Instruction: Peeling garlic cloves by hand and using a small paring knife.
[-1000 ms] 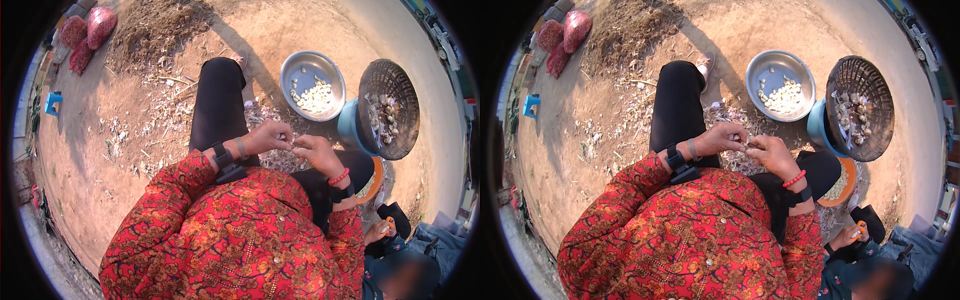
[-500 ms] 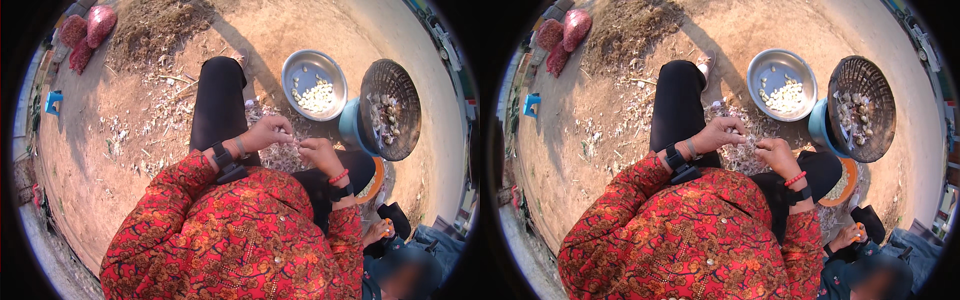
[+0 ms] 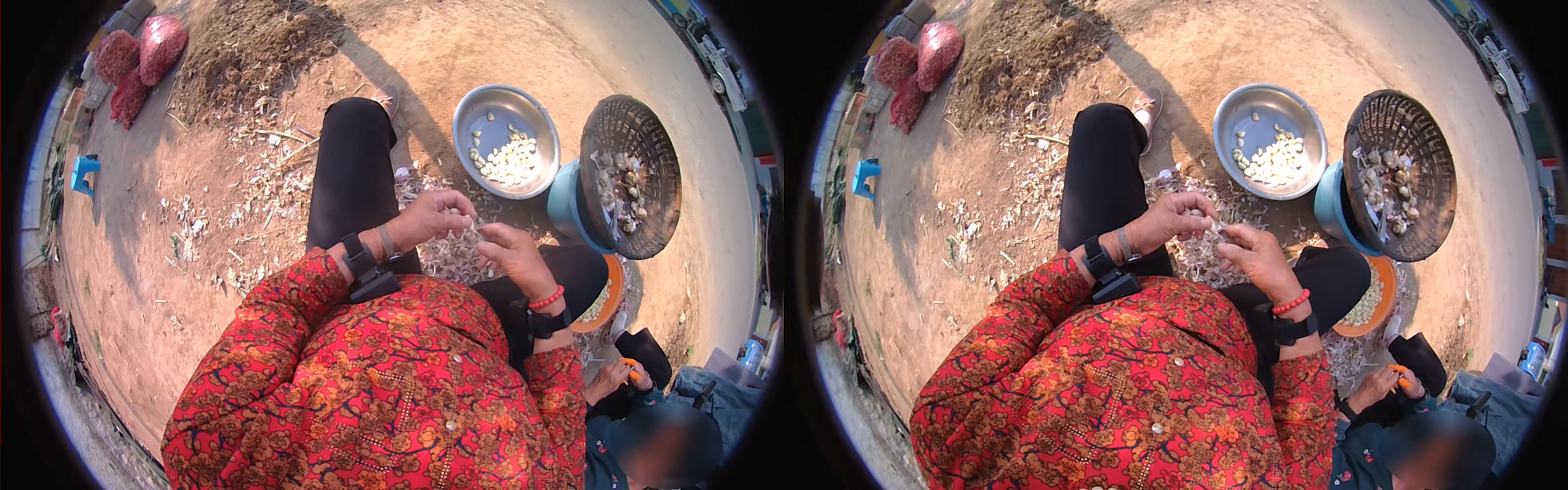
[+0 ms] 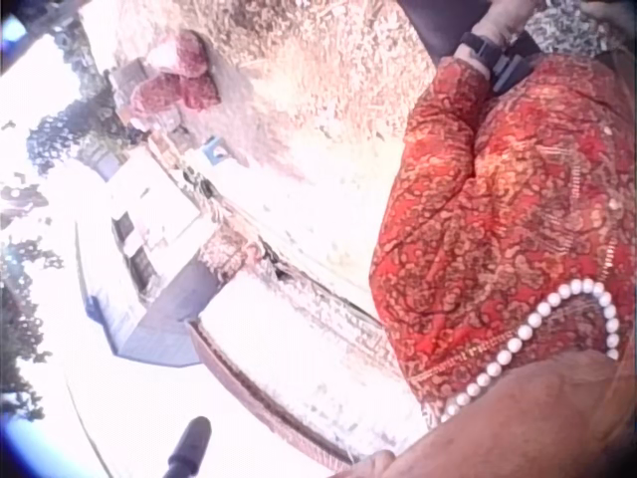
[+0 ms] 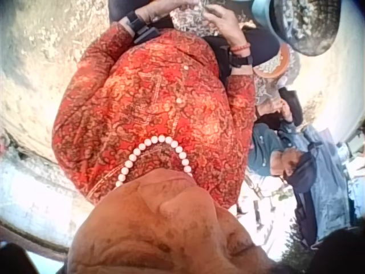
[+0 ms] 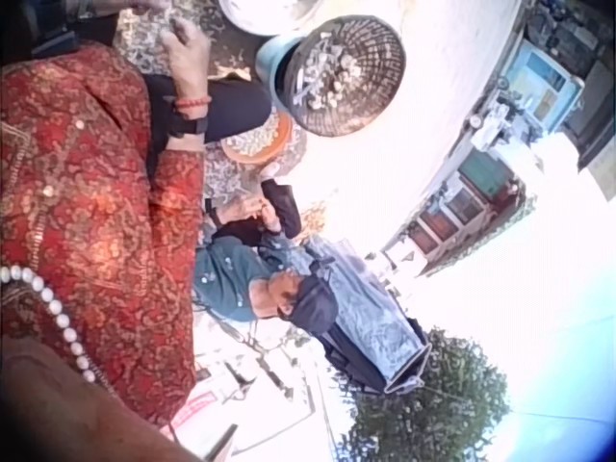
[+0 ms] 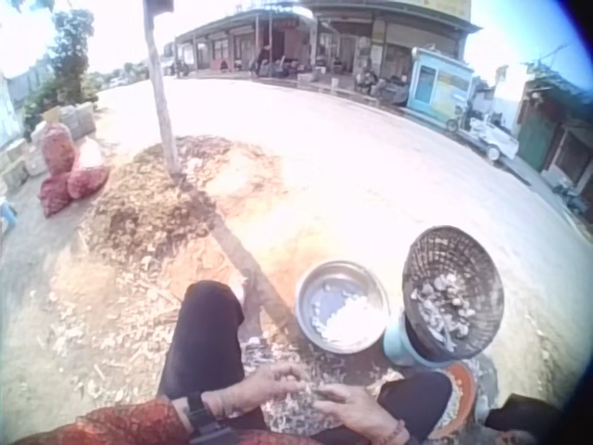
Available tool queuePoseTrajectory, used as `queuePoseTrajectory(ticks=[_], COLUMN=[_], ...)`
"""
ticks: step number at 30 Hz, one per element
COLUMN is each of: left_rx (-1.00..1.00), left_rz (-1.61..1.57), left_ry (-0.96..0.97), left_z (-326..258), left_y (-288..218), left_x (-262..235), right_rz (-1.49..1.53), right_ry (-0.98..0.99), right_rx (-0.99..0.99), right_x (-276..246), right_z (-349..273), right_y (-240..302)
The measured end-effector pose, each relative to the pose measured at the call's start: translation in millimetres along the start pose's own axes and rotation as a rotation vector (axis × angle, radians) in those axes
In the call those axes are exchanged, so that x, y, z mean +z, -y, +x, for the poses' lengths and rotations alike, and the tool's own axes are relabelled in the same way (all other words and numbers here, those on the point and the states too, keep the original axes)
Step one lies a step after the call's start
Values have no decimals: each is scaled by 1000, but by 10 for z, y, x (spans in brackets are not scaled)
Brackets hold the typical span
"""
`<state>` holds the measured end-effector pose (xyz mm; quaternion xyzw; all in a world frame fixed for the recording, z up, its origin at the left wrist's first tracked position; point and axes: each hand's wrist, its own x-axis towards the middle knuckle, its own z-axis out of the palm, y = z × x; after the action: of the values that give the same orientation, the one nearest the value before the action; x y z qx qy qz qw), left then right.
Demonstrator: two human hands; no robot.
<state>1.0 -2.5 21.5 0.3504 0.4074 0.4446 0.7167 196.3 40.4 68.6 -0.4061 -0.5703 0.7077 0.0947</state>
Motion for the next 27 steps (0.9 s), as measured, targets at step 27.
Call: queuePoseTrajectory(ticks=[27], left_rx=[-30], left_rz=[85], left_ry=[-72], left_z=[38], left_y=[50], left_x=[39], right_rz=[-14], right_ry=[-161], right_rx=[-35], right_x=[95], right_z=[125], right_y=[-176])
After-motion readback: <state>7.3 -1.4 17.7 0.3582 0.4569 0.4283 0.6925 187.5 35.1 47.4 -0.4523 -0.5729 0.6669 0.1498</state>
